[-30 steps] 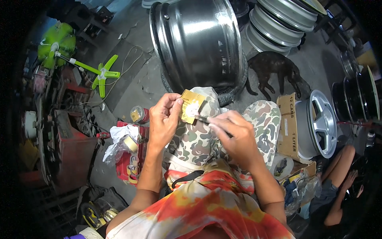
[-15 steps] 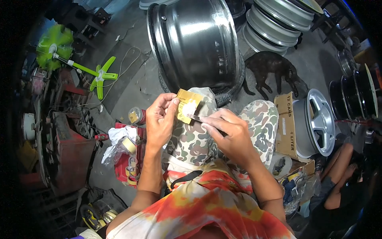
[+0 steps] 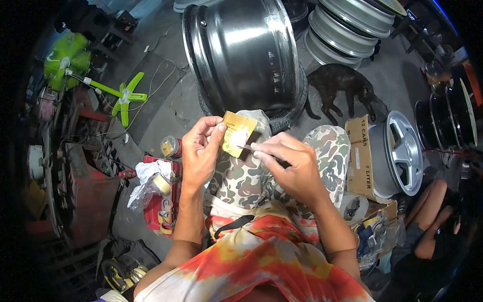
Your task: Applying filler material to a car rim and sanding it down to repair surface damage.
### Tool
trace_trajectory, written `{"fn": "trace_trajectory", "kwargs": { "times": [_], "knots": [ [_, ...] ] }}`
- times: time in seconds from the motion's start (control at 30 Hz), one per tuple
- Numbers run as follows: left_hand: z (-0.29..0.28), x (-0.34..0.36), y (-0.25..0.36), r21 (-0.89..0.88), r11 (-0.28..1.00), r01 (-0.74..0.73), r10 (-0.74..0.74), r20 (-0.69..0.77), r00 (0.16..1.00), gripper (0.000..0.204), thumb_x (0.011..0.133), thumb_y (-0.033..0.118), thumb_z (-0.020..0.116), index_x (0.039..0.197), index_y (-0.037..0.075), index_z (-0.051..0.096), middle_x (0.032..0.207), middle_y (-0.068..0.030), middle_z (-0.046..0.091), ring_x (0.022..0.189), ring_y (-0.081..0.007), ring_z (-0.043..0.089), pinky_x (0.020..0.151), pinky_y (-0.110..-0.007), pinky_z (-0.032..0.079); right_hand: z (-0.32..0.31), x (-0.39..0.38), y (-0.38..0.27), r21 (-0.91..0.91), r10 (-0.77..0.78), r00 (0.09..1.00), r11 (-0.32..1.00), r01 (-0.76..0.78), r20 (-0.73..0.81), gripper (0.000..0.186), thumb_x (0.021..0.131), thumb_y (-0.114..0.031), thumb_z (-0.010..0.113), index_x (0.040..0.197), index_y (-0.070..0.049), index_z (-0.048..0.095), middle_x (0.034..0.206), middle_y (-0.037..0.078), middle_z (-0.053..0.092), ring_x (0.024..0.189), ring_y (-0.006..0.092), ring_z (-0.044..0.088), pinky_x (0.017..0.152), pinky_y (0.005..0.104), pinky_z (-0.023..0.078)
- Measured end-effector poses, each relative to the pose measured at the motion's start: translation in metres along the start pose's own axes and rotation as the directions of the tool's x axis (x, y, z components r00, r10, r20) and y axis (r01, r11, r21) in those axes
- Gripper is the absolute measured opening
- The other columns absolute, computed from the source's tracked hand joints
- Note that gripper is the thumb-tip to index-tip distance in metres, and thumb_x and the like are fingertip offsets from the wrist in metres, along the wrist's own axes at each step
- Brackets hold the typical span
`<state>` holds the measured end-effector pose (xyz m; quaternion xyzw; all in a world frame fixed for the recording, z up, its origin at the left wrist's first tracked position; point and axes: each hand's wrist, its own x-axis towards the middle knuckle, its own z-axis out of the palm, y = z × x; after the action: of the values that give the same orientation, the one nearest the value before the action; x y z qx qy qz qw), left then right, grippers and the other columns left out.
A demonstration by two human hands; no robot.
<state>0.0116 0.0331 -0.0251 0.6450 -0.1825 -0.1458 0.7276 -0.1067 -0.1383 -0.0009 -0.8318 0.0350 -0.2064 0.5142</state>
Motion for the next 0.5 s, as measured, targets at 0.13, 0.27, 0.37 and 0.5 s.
{"fn": "trace_trajectory", "kwargs": {
  "times": [0.13, 0.27, 0.37, 0.5],
  "knots": [
    [-0.003, 0.001, 0.007, 0.011, 1.0, -0.012, 0.011, 0.043, 0.999, 0.012, 0.098, 0.005, 0.06, 0.104, -0.004, 0.064, 0.085, -0.0014, 0.068, 0.078, -0.0025, 0.059, 0.067, -0.019, 0.048, -0.006, -0.002, 0.013, 0.081, 0.126, 0.987, 0.99, -0.119, -0.094, 0.013, 0.086, 0.001, 0.07, 0.098, 0.005, 0.072, 0.087, 0.011, 0.071, 0.076, 0.0144, 0.067, 0.07, 0.026, 0.053],
    [0.0, 0.002, 0.009, 0.019, 1.0, -0.021, 0.02, 0.038, 0.999, 0.011, 0.098, 0.004, 0.06, 0.103, -0.004, 0.064, 0.082, -0.0006, 0.067, 0.075, -0.0019, 0.058, 0.065, -0.018, 0.047, 0.011, -0.014, 0.02, 0.438, 0.374, 0.927, 0.837, -0.327, -0.022, 0.016, 0.092, 0.0, 0.065, 0.105, 0.008, 0.069, 0.088, 0.011, 0.072, 0.077, 0.0105, 0.066, 0.071, 0.0224, 0.054],
    [0.001, 0.0, 0.009, 0.171, 0.983, -0.071, 0.07, 0.014, 0.997, 0.01, 0.097, 0.003, 0.061, 0.102, -0.005, 0.064, 0.081, -0.0003, 0.067, 0.073, -0.0012, 0.057, 0.061, -0.018, 0.046, 0.018, -0.024, 0.023, 0.522, 0.448, 0.893, 0.751, -0.404, 0.048, 0.017, 0.092, 0.0, 0.065, 0.107, 0.008, 0.069, 0.089, 0.012, 0.072, 0.076, 0.0112, 0.067, 0.071, 0.0233, 0.055],
    [0.005, 0.0, 0.011, 0.21, 0.969, -0.13, 0.134, -0.005, 0.991, 0.01, 0.096, 0.002, 0.061, 0.101, -0.006, 0.065, 0.081, -0.0008, 0.067, 0.071, -0.0009, 0.057, 0.059, -0.018, 0.045, 0.024, -0.029, 0.022, 0.518, 0.445, 0.895, 0.758, -0.395, 0.031, 0.015, 0.093, 0.003, 0.063, 0.106, 0.009, 0.068, 0.09, 0.014, 0.072, 0.074, 0.0114, 0.066, 0.072, 0.0241, 0.056]
  ]
}}
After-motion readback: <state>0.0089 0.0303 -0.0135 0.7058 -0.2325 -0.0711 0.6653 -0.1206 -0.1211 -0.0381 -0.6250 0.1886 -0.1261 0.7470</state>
